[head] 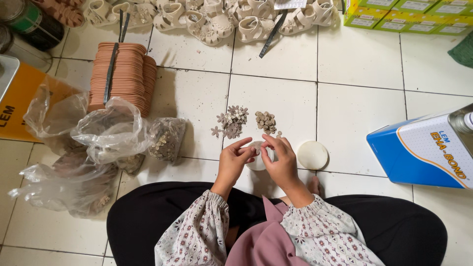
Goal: The person sits on the tiled floor, opens plastic bags of small flower-shaped decorative pieces, and empties the pieces onto the floor. They sort the pieces into piles by type and place some pieces into a small white bowl while working.
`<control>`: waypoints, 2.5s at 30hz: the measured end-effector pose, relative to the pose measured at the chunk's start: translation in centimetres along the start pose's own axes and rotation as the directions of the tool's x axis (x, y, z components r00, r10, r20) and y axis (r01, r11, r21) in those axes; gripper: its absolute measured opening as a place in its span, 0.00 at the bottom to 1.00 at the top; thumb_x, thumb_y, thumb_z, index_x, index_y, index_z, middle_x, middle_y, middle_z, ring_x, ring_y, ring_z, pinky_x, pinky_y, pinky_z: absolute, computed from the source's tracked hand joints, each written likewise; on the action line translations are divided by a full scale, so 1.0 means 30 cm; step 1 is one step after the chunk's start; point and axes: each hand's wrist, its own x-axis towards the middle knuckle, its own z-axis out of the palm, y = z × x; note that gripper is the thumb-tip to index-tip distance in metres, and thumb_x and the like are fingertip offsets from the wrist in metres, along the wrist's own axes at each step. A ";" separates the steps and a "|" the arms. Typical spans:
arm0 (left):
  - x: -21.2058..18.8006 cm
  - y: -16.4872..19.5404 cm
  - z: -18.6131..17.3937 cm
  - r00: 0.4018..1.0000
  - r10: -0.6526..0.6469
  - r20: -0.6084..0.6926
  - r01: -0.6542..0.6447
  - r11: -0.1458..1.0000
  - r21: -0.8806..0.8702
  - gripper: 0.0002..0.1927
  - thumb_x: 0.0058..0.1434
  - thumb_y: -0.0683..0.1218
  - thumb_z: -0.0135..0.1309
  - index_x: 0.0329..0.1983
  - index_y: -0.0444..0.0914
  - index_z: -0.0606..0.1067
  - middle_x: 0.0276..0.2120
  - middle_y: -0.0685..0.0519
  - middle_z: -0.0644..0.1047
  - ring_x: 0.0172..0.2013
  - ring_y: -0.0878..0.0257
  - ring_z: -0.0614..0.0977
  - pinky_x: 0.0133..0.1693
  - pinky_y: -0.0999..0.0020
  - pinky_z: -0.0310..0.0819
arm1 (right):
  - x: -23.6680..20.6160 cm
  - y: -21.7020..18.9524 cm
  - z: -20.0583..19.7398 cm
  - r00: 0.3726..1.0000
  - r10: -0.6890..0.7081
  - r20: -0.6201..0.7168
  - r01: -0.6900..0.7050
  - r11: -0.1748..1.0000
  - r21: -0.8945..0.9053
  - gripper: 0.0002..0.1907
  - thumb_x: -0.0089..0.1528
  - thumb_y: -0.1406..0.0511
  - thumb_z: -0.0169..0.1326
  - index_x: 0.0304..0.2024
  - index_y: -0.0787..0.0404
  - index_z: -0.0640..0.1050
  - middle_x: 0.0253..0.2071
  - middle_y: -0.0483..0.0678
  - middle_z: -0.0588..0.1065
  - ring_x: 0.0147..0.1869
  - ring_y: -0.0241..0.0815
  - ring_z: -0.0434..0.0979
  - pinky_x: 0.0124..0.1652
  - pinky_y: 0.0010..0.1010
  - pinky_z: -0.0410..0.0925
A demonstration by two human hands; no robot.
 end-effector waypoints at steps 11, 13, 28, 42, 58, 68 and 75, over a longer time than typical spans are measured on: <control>0.001 0.002 0.003 1.000 0.000 -0.003 0.000 1.000 0.011 0.24 0.63 0.40 0.57 0.62 0.28 0.72 0.38 0.45 0.85 0.39 0.63 0.87 0.38 0.75 0.80 | -0.001 -0.005 0.004 0.999 -0.041 -0.010 0.041 0.999 -0.016 0.24 0.57 0.76 0.62 0.56 0.60 0.76 0.38 0.46 0.78 0.45 0.44 0.78 0.47 0.35 0.73; 0.003 0.002 0.002 1.000 0.002 0.000 -0.002 1.000 0.002 0.24 0.63 0.40 0.58 0.62 0.28 0.72 0.38 0.45 0.85 0.39 0.63 0.87 0.39 0.75 0.80 | 0.000 -0.006 0.004 0.999 -0.048 -0.009 0.048 0.999 -0.015 0.24 0.57 0.76 0.62 0.56 0.60 0.76 0.38 0.46 0.78 0.45 0.44 0.79 0.47 0.35 0.73; 0.003 0.007 0.001 1.000 0.005 0.009 -0.005 1.000 -0.022 0.24 0.63 0.40 0.58 0.62 0.28 0.72 0.39 0.44 0.85 0.40 0.62 0.87 0.40 0.73 0.81 | -0.005 0.001 0.005 0.995 -0.075 0.058 0.078 0.996 -0.040 0.26 0.57 0.76 0.62 0.57 0.58 0.76 0.39 0.45 0.79 0.47 0.44 0.78 0.46 0.34 0.73; 0.012 -0.013 -0.009 1.000 0.025 0.010 -0.024 0.999 -0.041 0.24 0.64 0.40 0.58 0.63 0.27 0.73 0.39 0.46 0.84 0.36 0.64 0.83 0.39 0.74 0.81 | 0.000 -0.003 -0.006 0.996 -0.077 0.052 0.080 0.995 -0.066 0.24 0.56 0.75 0.55 0.56 0.60 0.75 0.48 0.53 0.76 0.54 0.55 0.75 0.54 0.42 0.70; 0.009 -0.004 -0.004 1.000 0.017 0.007 -0.017 1.000 -0.011 0.24 0.63 0.40 0.59 0.62 0.29 0.72 0.38 0.46 0.85 0.38 0.64 0.86 0.38 0.75 0.79 | -0.013 0.026 0.010 0.988 0.123 0.092 -0.129 0.990 0.057 0.25 0.60 0.75 0.51 0.60 0.61 0.73 0.54 0.53 0.74 0.51 0.46 0.76 0.49 0.34 0.72; 0.010 -0.003 -0.007 1.000 0.009 0.005 -0.009 0.999 -0.043 0.25 0.63 0.41 0.59 0.63 0.29 0.72 0.39 0.46 0.85 0.38 0.63 0.86 0.38 0.75 0.80 | -0.011 0.037 0.012 0.987 0.132 0.093 -0.139 0.988 0.073 0.24 0.61 0.75 0.52 0.61 0.61 0.73 0.53 0.52 0.75 0.49 0.43 0.76 0.47 0.32 0.71; 0.022 -0.006 -0.013 0.999 0.033 0.007 -0.033 0.999 -0.035 0.25 0.63 0.40 0.58 0.63 0.28 0.72 0.39 0.45 0.85 0.38 0.64 0.86 0.38 0.75 0.79 | 0.009 0.020 -0.006 0.993 0.096 0.072 -0.098 0.995 0.035 0.23 0.62 0.74 0.52 0.60 0.61 0.74 0.55 0.53 0.75 0.52 0.45 0.76 0.48 0.33 0.71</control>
